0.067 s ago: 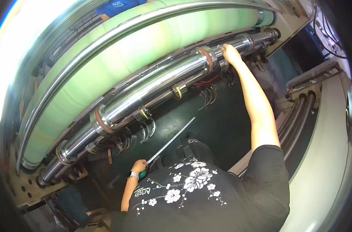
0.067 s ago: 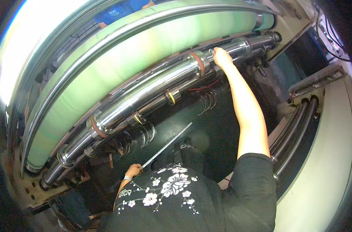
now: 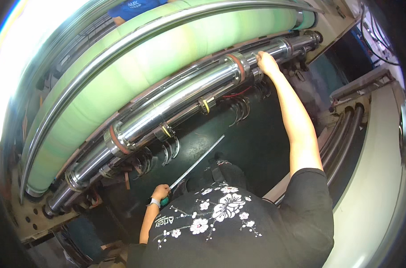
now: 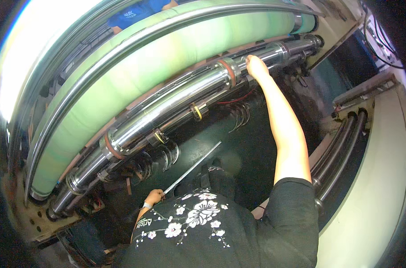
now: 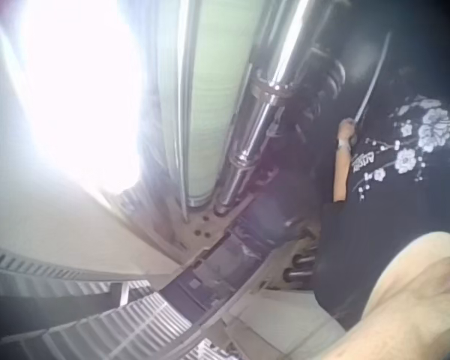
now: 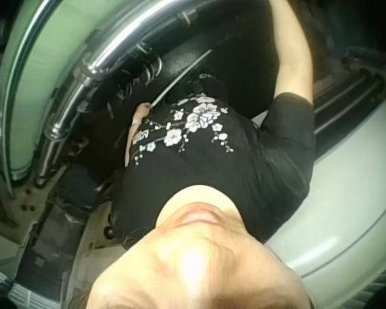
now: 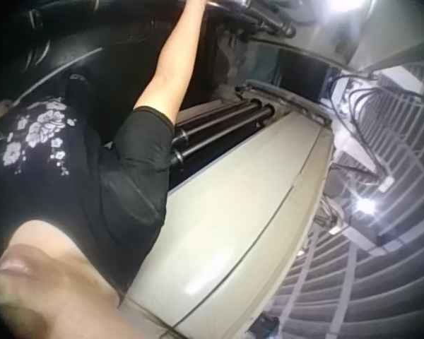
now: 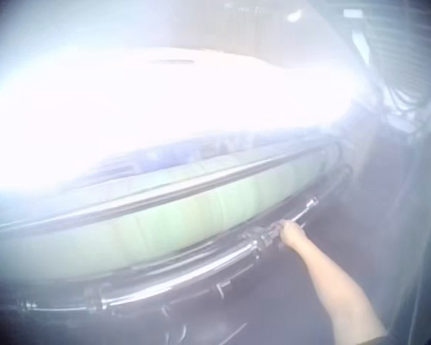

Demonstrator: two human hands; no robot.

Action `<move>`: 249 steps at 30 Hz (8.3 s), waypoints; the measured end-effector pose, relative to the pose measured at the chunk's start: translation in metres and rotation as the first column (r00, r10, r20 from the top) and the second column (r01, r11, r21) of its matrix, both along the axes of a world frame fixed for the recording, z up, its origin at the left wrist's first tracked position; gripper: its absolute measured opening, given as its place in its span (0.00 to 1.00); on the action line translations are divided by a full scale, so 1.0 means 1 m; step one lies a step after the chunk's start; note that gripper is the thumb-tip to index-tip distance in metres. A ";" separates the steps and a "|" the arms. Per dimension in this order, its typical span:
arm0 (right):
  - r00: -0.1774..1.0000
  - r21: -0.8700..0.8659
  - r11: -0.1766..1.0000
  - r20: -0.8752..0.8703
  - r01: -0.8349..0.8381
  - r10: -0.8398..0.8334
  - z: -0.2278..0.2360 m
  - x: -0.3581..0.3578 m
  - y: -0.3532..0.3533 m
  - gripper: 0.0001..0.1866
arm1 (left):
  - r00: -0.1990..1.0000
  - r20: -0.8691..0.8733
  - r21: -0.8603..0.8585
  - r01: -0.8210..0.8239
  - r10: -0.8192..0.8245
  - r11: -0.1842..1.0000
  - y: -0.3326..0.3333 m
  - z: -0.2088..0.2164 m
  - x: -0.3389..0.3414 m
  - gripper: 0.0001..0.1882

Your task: The person uses a tape measure to measure the length of several large metallic pipes mounted horizontally in a confined industrial space. The person repeatedly extends and retracts the tape measure along different sections of the pipes.

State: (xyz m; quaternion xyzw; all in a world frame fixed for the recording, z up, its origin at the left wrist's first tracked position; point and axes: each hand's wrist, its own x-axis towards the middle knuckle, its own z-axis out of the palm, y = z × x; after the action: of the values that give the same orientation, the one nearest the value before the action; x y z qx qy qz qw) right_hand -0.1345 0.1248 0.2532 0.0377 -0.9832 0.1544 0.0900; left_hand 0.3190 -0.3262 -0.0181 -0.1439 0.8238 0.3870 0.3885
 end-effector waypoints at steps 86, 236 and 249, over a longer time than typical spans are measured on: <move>0.599 -0.319 0.787 0.797 0.528 -0.080 -0.346 0.326 0.011 0.10 | 0.965 0.242 -0.024 -0.101 0.104 0.995 0.014 -0.005 0.008 0.07; 0.938 -0.879 -0.395 0.144 0.267 0.314 -0.119 0.059 -0.029 0.17 | 0.851 0.133 -0.048 -0.506 0.507 0.861 0.142 -0.027 0.024 0.09; 0.898 -0.715 -0.610 0.058 0.342 0.436 -0.119 0.058 -0.036 0.20 | 0.786 0.138 0.025 -0.611 0.602 0.791 0.160 -0.031 0.024 0.07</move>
State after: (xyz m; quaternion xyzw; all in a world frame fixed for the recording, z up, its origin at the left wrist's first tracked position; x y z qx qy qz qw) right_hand -0.0764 0.0883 0.1341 -0.0395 -0.2572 0.9531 -0.1547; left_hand 0.3433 -0.1657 -0.0492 -0.4109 0.6948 0.5095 0.2980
